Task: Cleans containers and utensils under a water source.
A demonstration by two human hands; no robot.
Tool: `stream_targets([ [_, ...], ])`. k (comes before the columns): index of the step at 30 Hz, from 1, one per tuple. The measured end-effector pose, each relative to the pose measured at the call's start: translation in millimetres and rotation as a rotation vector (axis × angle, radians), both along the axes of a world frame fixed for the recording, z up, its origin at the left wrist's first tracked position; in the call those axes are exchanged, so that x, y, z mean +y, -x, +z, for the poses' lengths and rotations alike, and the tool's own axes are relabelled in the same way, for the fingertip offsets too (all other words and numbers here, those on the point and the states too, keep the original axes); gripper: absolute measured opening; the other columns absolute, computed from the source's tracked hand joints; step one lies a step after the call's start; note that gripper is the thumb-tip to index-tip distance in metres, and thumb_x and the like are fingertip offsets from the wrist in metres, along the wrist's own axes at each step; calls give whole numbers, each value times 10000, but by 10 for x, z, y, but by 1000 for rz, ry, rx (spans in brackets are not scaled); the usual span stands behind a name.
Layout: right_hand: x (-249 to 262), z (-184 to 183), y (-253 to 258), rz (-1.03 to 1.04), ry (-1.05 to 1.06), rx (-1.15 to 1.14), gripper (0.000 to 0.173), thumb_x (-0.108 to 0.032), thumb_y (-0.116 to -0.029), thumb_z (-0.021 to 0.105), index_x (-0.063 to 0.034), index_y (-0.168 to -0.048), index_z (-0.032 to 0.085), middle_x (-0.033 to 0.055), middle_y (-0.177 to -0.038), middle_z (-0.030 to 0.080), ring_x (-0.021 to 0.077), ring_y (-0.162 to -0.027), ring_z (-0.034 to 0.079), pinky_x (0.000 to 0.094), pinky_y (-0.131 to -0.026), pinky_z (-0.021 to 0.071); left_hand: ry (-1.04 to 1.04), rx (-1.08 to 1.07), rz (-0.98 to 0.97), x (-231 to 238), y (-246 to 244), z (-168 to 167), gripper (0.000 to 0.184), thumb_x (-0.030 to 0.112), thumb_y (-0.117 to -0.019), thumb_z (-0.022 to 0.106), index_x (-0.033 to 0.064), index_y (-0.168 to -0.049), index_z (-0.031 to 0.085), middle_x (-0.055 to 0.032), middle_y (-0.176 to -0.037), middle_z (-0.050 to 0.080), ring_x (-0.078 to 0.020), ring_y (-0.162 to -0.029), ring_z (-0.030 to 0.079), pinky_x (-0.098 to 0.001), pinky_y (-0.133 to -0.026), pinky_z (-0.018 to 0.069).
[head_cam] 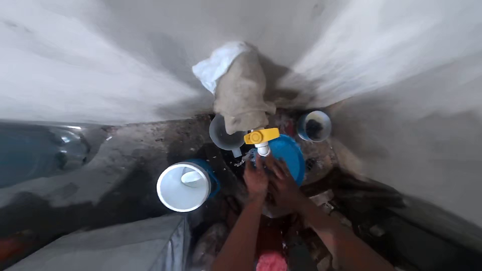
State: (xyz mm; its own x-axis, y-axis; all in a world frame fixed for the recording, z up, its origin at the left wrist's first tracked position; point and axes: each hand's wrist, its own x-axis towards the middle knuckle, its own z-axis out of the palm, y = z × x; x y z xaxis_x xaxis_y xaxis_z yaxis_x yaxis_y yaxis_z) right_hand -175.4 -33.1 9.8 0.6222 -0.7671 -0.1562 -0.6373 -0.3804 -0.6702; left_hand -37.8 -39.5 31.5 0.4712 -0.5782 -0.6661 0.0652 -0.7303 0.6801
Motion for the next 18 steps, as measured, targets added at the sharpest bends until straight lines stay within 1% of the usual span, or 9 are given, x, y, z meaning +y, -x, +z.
stream_targets([
  [2,-55,-97,152,-149,33,16,440,-415,-1058,480,-228,-1433,618,76,-1612,430,296,-1548,288,639,-1265,172,34,-118,9,49,155,21,469,351,-1085,496,124,-1495,503,-186,-1092,731,-299,-935,732,-507,-851,594],
  [4,-274,-231,217,-359,66,195,583,-479,-1076,382,-152,-1552,462,155,-1619,396,371,-1503,353,642,-1208,288,56,-183,44,135,300,78,491,344,-1096,467,157,-1550,447,-179,-1148,727,-297,-949,732,-495,-863,590],
  [7,-554,-232,250,-618,1,386,764,-653,-979,498,-153,-1555,450,222,-1620,356,463,-1478,343,675,-1181,286,81,-175,143,344,349,42,457,321,-1111,421,171,-1540,471,-149,-1224,713,-248,-1018,726,-451,-911,584],
  [9,-579,-92,225,-758,-259,315,778,-646,-940,610,-94,-1482,521,209,-1493,519,384,-1390,489,589,-1149,399,147,-140,218,497,186,-90,438,282,-1121,390,121,-1515,494,-149,-1307,676,-216,-1107,700,-414,-972,565],
  [10,-546,-38,207,-828,-441,262,730,-648,-929,632,-62,-1365,617,199,-1319,648,338,-1247,612,562,-1056,487,197,-97,237,581,57,-165,445,284,-1126,364,99,-1509,494,-143,-1361,646,-200,-1173,670,-399,-1021,543],
  [12,-428,6,204,-904,-726,144,713,-659,-940,604,-24,-1258,663,176,-1147,716,268,-1075,700,507,-944,578,294,2,176,757,-299,-292,503,340,-1133,288,63,-1490,510,-122,-1441,595,-182,-1297,593,-393,-1120,479],
  [15,-190,78,145,-1069,-736,37,636,-582,-984,591,-28,-1292,640,154,-1153,708,225,-1043,698,464,-918,585,270,-197,-20,999,-1164,-571,532,373,-1117,259,61,-1280,657,-98,-1282,669,-218,-1191,628,-455,-1020,534],
  [17,-37,187,106,-1198,-764,-48,590,-480,-1025,584,-56,-1431,527,149,-1262,662,220,-1109,671,442,-944,575,30,-428,-112,1202,-1782,-955,388,273,-1105,392,1,-1259,622,-190,-1204,671,-317,-1086,666,-519,-938,555],
  [18,23,239,82,-1249,-796,-107,559,-418,-1039,581,-80,-1473,478,138,-1278,653,213,-1100,676,424,-918,588,-113,-497,-181,1274,-2031,-1180,361,235,-1088,442,-17,-1296,595,-235,-1244,647,-380,-1122,651,-570,-967,532],
])
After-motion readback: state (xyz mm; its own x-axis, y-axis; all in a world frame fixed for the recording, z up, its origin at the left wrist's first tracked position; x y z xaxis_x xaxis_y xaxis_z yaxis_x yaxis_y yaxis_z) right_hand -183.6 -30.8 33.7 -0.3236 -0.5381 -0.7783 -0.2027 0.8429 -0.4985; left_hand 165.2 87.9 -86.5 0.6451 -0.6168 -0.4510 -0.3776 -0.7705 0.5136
